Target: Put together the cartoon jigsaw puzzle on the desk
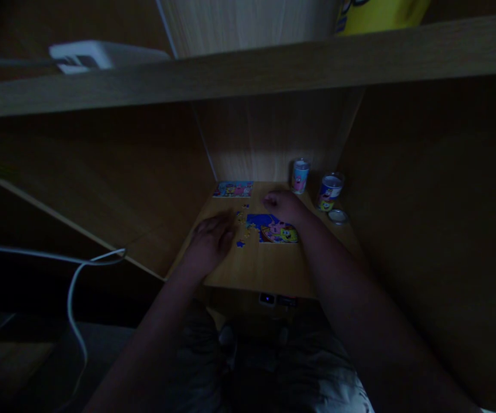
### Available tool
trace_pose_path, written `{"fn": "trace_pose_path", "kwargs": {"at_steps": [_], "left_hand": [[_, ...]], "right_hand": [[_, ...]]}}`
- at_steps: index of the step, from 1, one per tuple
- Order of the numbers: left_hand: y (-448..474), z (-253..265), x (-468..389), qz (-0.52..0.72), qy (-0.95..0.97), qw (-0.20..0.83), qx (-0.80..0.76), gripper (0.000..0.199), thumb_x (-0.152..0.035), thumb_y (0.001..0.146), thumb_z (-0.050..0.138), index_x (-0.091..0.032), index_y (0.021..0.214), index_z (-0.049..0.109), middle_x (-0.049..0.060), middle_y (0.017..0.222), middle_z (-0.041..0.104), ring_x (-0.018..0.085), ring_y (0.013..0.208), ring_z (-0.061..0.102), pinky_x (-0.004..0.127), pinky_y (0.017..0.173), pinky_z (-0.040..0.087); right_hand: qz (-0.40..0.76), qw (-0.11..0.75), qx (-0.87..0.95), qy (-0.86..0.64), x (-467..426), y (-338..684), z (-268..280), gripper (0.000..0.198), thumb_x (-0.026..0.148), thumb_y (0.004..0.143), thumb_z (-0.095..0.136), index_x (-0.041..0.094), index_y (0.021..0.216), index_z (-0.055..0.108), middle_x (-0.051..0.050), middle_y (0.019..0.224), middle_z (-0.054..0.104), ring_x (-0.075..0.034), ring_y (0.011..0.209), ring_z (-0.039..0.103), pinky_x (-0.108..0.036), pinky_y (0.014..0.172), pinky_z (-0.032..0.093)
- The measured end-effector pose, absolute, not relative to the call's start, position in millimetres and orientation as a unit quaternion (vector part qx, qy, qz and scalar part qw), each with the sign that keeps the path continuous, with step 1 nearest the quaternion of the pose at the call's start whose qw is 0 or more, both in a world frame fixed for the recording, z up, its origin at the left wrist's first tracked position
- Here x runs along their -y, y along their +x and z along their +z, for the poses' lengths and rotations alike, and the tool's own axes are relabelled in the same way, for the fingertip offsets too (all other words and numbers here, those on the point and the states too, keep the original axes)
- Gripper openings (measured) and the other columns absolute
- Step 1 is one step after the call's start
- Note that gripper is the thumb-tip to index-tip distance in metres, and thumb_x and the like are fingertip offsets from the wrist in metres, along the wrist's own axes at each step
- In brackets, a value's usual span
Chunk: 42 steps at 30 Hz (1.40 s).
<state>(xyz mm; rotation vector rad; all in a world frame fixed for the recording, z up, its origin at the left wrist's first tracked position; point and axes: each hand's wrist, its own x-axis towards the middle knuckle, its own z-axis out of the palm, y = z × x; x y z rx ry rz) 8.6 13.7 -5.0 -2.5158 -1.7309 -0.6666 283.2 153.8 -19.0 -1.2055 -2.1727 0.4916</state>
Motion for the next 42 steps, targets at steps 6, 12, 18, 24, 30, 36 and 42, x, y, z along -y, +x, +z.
{"fn": "trace_pose_path", "kwargs": {"at_steps": [6, 12, 18, 24, 30, 36, 42], "left_hand": [[14.6, -1.2, -19.6, -0.169, -0.834, -0.004, 0.525, 0.053, -0.042, 0.110, 0.044, -0.027, 0.161, 0.044, 0.009, 0.172, 0.036, 0.032, 0.159, 0.033, 0.069, 0.130, 0.010], [16.3, -2.5, -26.6, -0.158, -0.843, -0.032, 0.514, 0.065, -0.054, 0.109, 0.042, -0.028, 0.168, 0.030, 0.010, 0.175, 0.029, 0.033, 0.162, 0.024, 0.068, 0.130, 0.005], [17.3, -2.7, -28.1, -0.142, -0.851, -0.058, 0.503, 0.075, -0.064, 0.106, 0.042, -0.026, 0.169, 0.027, 0.012, 0.172, 0.036, 0.033, 0.162, 0.027, 0.065, 0.131, 0.007], [15.4, -6.0, -28.6, -0.186, -0.836, 0.006, 0.517, 0.048, -0.048, 0.107, 0.048, -0.017, 0.138, 0.067, 0.015, 0.145, 0.065, 0.033, 0.139, 0.055, 0.057, 0.126, 0.030], [11.4, -4.8, -25.1, -0.228, -0.821, 0.030, 0.523, 0.029, -0.029, 0.103, 0.053, -0.018, 0.110, 0.078, 0.012, 0.115, 0.075, 0.030, 0.114, 0.063, 0.048, 0.107, 0.050], [9.4, -2.7, -22.3, -0.255, -0.838, -0.030, 0.482, 0.031, -0.016, 0.096, 0.057, -0.020, 0.120, 0.076, 0.009, 0.113, 0.077, 0.028, 0.110, 0.065, 0.046, 0.102, 0.053], [7.8, 3.7, -15.8, -0.309, -0.827, -0.056, 0.466, 0.030, -0.016, 0.096, 0.056, -0.025, 0.117, 0.076, 0.007, 0.119, 0.074, 0.026, 0.116, 0.064, 0.046, 0.105, 0.051]], "right_hand": [[0.178, 0.299, 0.822, -0.450, -153.9, 281.8, -18.5, 0.030, 0.041, 0.099, 0.057, 0.019, 0.093, 0.077, -0.004, 0.084, 0.077, -0.018, 0.075, 0.068, -0.028, 0.068, 0.045], [0.180, 0.297, 0.827, -0.443, -154.8, 282.1, -20.2, 0.028, 0.040, 0.098, 0.058, 0.020, 0.095, 0.078, -0.005, 0.088, 0.079, -0.020, 0.078, 0.070, -0.030, 0.072, 0.047], [0.182, 0.298, 0.829, -0.436, -153.7, 282.0, -20.8, 0.030, 0.041, 0.099, 0.056, 0.020, 0.094, 0.076, -0.004, 0.087, 0.078, -0.019, 0.078, 0.069, -0.029, 0.072, 0.047], [0.201, 0.294, 0.820, -0.448, -152.5, 281.6, -20.6, 0.033, 0.044, 0.100, 0.054, 0.020, 0.093, 0.075, -0.004, 0.084, 0.077, -0.019, 0.077, 0.068, -0.029, 0.070, 0.048], [0.196, 0.302, 0.817, -0.451, -152.8, 282.5, -19.9, 0.030, 0.043, 0.098, 0.056, 0.020, 0.095, 0.075, -0.004, 0.085, 0.077, -0.019, 0.077, 0.067, -0.028, 0.069, 0.047], [0.195, 0.299, 0.818, -0.450, -155.7, 282.2, -21.4, 0.030, 0.042, 0.098, 0.056, 0.020, 0.093, 0.076, -0.003, 0.083, 0.076, -0.018, 0.075, 0.068, -0.028, 0.068, 0.045], [0.184, 0.305, 0.826, -0.437, -156.6, 282.9, -21.5, 0.029, 0.040, 0.098, 0.056, 0.020, 0.094, 0.076, -0.004, 0.085, 0.077, -0.019, 0.076, 0.069, -0.029, 0.069, 0.046]]}}
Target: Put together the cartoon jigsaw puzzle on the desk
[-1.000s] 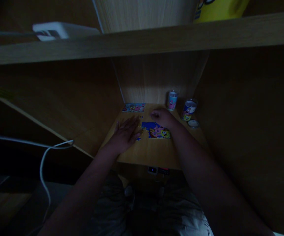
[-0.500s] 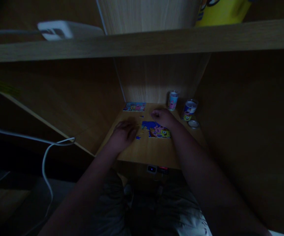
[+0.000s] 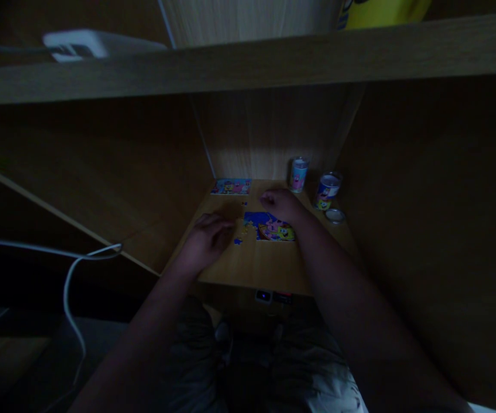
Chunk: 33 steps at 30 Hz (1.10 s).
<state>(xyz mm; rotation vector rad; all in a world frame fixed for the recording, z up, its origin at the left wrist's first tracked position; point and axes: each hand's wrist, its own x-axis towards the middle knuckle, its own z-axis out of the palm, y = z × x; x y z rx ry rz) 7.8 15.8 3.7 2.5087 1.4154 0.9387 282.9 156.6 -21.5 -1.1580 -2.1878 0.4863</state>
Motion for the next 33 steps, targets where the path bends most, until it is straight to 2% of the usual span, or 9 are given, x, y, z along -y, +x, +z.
{"fn": "trace_pose_path", "kwargs": {"at_steps": [5, 9, 12, 16, 19, 22, 24, 27, 33], "left_hand": [[9.5, 10.0, -9.1, 0.236, 0.881, 0.075, -0.404, 0.023, -0.018, 0.094, 0.059, -0.028, 0.092, 0.080, 0.003, 0.098, 0.076, 0.024, 0.102, 0.066, 0.044, 0.100, 0.049], [11.4, 10.0, -9.3, 0.223, 0.852, 0.011, -0.474, 0.023, -0.016, 0.090, 0.058, -0.024, 0.076, 0.074, 0.005, 0.088, 0.074, 0.026, 0.096, 0.065, 0.045, 0.094, 0.049], [10.5, 8.2, -10.9, 0.203, 0.801, -0.056, -0.560, 0.023, -0.017, 0.090, 0.058, -0.022, 0.071, 0.071, 0.009, 0.084, 0.073, 0.030, 0.095, 0.063, 0.046, 0.088, 0.048], [8.0, 5.8, -12.2, 0.209, 0.766, -0.077, -0.603, 0.021, -0.018, 0.091, 0.059, -0.021, 0.075, 0.072, 0.010, 0.090, 0.073, 0.030, 0.097, 0.063, 0.045, 0.088, 0.048], [8.1, 3.8, -13.0, 0.245, 0.790, -0.044, -0.561, 0.016, -0.018, 0.094, 0.061, -0.021, 0.096, 0.076, 0.009, 0.107, 0.074, 0.028, 0.108, 0.063, 0.043, 0.098, 0.049], [9.1, 0.4, -15.1, 0.256, 0.806, -0.017, -0.534, 0.024, -0.024, 0.096, 0.065, -0.022, 0.117, 0.075, 0.009, 0.127, 0.071, 0.030, 0.120, 0.061, 0.046, 0.106, 0.047], [9.4, -2.0, -16.9, 0.255, 0.805, 0.000, -0.536, 0.024, -0.028, 0.096, 0.068, -0.022, 0.118, 0.075, 0.010, 0.130, 0.071, 0.031, 0.123, 0.060, 0.048, 0.107, 0.047], [8.7, -3.7, -18.9, 0.263, 0.805, 0.019, -0.532, 0.016, -0.029, 0.095, 0.071, -0.024, 0.110, 0.076, 0.009, 0.127, 0.072, 0.031, 0.124, 0.059, 0.048, 0.108, 0.047], [5.7, -0.4, -19.9, 0.261, 0.833, 0.059, -0.484, 0.009, -0.031, 0.094, 0.074, -0.027, 0.103, 0.076, 0.004, 0.121, 0.074, 0.028, 0.119, 0.061, 0.046, 0.105, 0.046]], "right_hand": [[0.185, 0.299, 0.823, -0.446, -155.6, 282.9, -21.8, 0.030, 0.040, 0.099, 0.055, 0.020, 0.093, 0.076, -0.004, 0.086, 0.077, -0.019, 0.078, 0.069, -0.029, 0.069, 0.046], [0.181, 0.298, 0.824, -0.447, -156.2, 282.6, -22.3, 0.030, 0.040, 0.099, 0.056, 0.019, 0.094, 0.076, -0.004, 0.087, 0.078, -0.018, 0.077, 0.068, -0.028, 0.069, 0.045], [0.181, 0.294, 0.824, -0.450, -156.3, 282.4, -21.9, 0.030, 0.039, 0.099, 0.056, 0.018, 0.093, 0.076, -0.004, 0.084, 0.076, -0.017, 0.073, 0.066, -0.028, 0.067, 0.043], [0.186, 0.299, 0.823, -0.447, -154.8, 282.3, -20.2, 0.029, 0.038, 0.098, 0.056, 0.018, 0.093, 0.076, -0.003, 0.082, 0.075, -0.018, 0.075, 0.066, -0.028, 0.067, 0.043], [0.191, 0.297, 0.822, -0.447, -153.9, 282.6, -19.7, 0.030, 0.039, 0.099, 0.055, 0.018, 0.091, 0.076, -0.004, 0.081, 0.075, -0.019, 0.075, 0.067, -0.028, 0.068, 0.043], [0.191, 0.300, 0.820, -0.448, -154.5, 283.1, -20.8, 0.029, 0.040, 0.098, 0.057, 0.019, 0.093, 0.077, -0.004, 0.084, 0.077, -0.019, 0.076, 0.067, -0.029, 0.068, 0.044], [0.192, 0.303, 0.820, -0.447, -155.2, 283.4, -21.7, 0.029, 0.040, 0.098, 0.057, 0.019, 0.094, 0.077, -0.004, 0.084, 0.077, -0.019, 0.075, 0.067, -0.029, 0.068, 0.044], [0.190, 0.303, 0.822, -0.443, -155.3, 283.3, -21.3, 0.030, 0.041, 0.098, 0.057, 0.019, 0.091, 0.076, -0.003, 0.081, 0.076, -0.019, 0.074, 0.066, -0.029, 0.067, 0.044], [0.186, 0.300, 0.822, -0.447, -152.7, 282.0, -18.0, 0.030, 0.041, 0.098, 0.057, 0.019, 0.089, 0.076, -0.003, 0.079, 0.076, -0.019, 0.072, 0.065, -0.029, 0.067, 0.044]]}}
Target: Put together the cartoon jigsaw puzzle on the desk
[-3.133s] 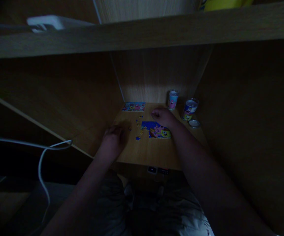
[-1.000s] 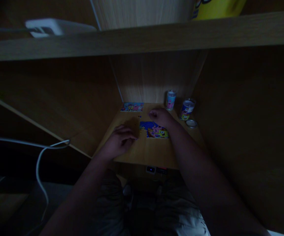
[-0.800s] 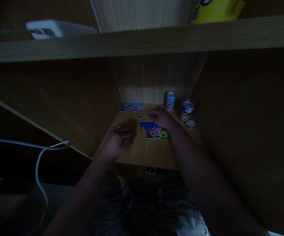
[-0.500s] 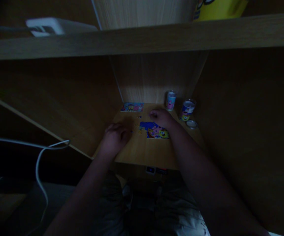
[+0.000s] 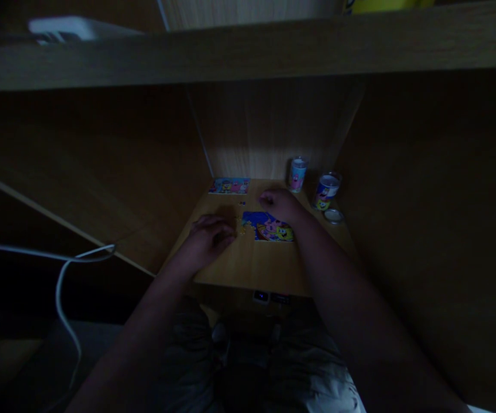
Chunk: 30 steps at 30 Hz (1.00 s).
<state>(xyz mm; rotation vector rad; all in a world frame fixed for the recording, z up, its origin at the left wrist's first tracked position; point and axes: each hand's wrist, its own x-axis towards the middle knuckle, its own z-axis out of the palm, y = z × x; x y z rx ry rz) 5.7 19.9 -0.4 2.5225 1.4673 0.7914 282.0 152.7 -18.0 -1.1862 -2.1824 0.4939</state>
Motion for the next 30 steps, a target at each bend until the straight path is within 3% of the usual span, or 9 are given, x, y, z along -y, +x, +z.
{"fn": "trace_pose_path", "kwargs": {"at_steps": [30], "left_hand": [[23.7, -3.0, -26.8, 0.241, 0.856, 0.068, -0.453, 0.012, -0.033, 0.096, 0.074, -0.028, 0.106, 0.075, 0.005, 0.129, 0.070, 0.030, 0.124, 0.060, 0.049, 0.108, 0.043]], "right_hand": [[0.191, 0.293, 0.823, -0.447, -152.3, 283.2, -18.3, 0.031, 0.042, 0.099, 0.057, 0.019, 0.094, 0.077, -0.003, 0.084, 0.076, -0.018, 0.073, 0.065, -0.028, 0.068, 0.044]]}}
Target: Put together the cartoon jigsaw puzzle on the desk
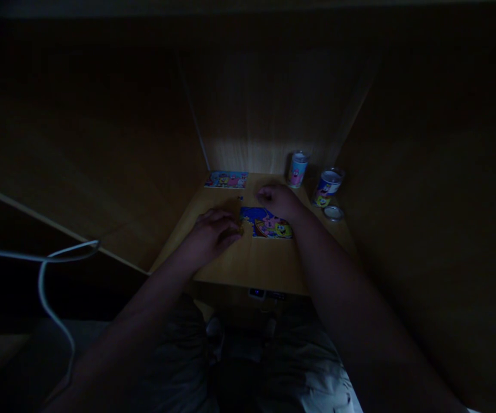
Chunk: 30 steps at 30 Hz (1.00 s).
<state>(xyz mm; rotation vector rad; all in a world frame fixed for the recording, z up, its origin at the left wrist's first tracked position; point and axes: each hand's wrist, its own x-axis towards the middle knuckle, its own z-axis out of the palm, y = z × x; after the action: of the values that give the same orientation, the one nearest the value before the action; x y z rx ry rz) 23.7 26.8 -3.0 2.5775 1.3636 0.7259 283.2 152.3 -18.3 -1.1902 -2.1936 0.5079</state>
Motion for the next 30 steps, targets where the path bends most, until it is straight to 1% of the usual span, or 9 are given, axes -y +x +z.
{"fn": "trace_pose_path", "kwargs": {"at_steps": [4, 9, 13, 16, 20, 26, 28, 30], "left_hand": [[24.0, -2.3, -25.5, 0.245, 0.852, 0.058, -0.458, 0.015, -0.035, 0.095, 0.075, -0.027, 0.107, 0.075, 0.006, 0.128, 0.070, 0.030, 0.122, 0.061, 0.049, 0.108, 0.043], [24.0, 1.9, -21.0, 0.247, 0.868, 0.061, -0.426, 0.010, -0.032, 0.100, 0.067, -0.029, 0.106, 0.075, 0.004, 0.120, 0.074, 0.027, 0.119, 0.062, 0.046, 0.106, 0.043], [23.4, 3.3, -20.6, 0.250, 0.879, 0.072, -0.399, 0.014, -0.032, 0.103, 0.063, -0.029, 0.104, 0.076, 0.002, 0.117, 0.077, 0.025, 0.116, 0.064, 0.044, 0.106, 0.043], [22.4, 1.4, -21.9, 0.248, 0.881, 0.084, -0.394, 0.018, -0.034, 0.105, 0.061, -0.029, 0.106, 0.078, 0.001, 0.116, 0.079, 0.025, 0.113, 0.066, 0.044, 0.105, 0.043], [20.9, -1.9, -23.4, 0.239, 0.881, 0.078, -0.400, 0.019, -0.035, 0.105, 0.060, -0.030, 0.108, 0.079, 0.001, 0.114, 0.080, 0.025, 0.112, 0.067, 0.045, 0.103, 0.044], [22.7, -2.3, -22.6, 0.243, 0.878, 0.075, -0.407, 0.018, -0.035, 0.104, 0.061, -0.029, 0.104, 0.079, 0.002, 0.110, 0.080, 0.026, 0.109, 0.067, 0.046, 0.102, 0.045], [22.6, -0.9, -21.6, 0.255, 0.871, 0.082, -0.412, 0.018, -0.033, 0.104, 0.060, -0.029, 0.107, 0.077, 0.003, 0.110, 0.080, 0.026, 0.110, 0.067, 0.045, 0.102, 0.047], [20.4, 0.3, -21.0, 0.296, 0.846, 0.077, -0.437, 0.021, -0.027, 0.105, 0.056, -0.027, 0.114, 0.075, 0.004, 0.112, 0.078, 0.025, 0.111, 0.067, 0.044, 0.102, 0.049]], "right_hand": [[0.185, 0.291, 0.822, -0.453, -151.9, 283.1, -18.3, 0.030, 0.042, 0.098, 0.058, 0.020, 0.095, 0.078, -0.003, 0.084, 0.076, -0.018, 0.074, 0.066, -0.029, 0.068, 0.044], [0.188, 0.290, 0.825, -0.448, -151.2, 282.2, -16.9, 0.030, 0.041, 0.098, 0.057, 0.019, 0.093, 0.077, -0.004, 0.084, 0.076, -0.019, 0.075, 0.066, -0.030, 0.069, 0.044], [0.185, 0.289, 0.827, -0.445, -150.5, 281.6, -15.4, 0.030, 0.040, 0.098, 0.056, 0.019, 0.092, 0.077, -0.003, 0.082, 0.075, -0.019, 0.075, 0.066, -0.029, 0.068, 0.044], [0.191, 0.293, 0.821, -0.451, -150.5, 281.7, -16.1, 0.029, 0.040, 0.097, 0.058, 0.019, 0.093, 0.077, -0.003, 0.083, 0.076, -0.019, 0.075, 0.066, -0.029, 0.069, 0.044], [0.199, 0.297, 0.818, -0.452, -151.2, 282.1, -18.3, 0.028, 0.041, 0.097, 0.059, 0.019, 0.094, 0.077, -0.003, 0.084, 0.077, -0.018, 0.075, 0.067, -0.029, 0.068, 0.045], [0.186, 0.297, 0.822, -0.449, -151.3, 281.9, -18.0, 0.028, 0.040, 0.098, 0.058, 0.019, 0.095, 0.077, -0.004, 0.084, 0.077, -0.018, 0.074, 0.068, -0.029, 0.069, 0.046], [0.186, 0.293, 0.821, -0.454, -151.3, 281.9, -17.5, 0.028, 0.040, 0.099, 0.058, 0.019, 0.095, 0.077, -0.004, 0.084, 0.078, -0.018, 0.074, 0.068, -0.029, 0.069, 0.046], [0.189, 0.291, 0.821, -0.453, -151.9, 282.3, -17.5, 0.028, 0.039, 0.099, 0.058, 0.019, 0.095, 0.077, -0.004, 0.086, 0.078, -0.018, 0.076, 0.068, -0.029, 0.070, 0.046]]}}
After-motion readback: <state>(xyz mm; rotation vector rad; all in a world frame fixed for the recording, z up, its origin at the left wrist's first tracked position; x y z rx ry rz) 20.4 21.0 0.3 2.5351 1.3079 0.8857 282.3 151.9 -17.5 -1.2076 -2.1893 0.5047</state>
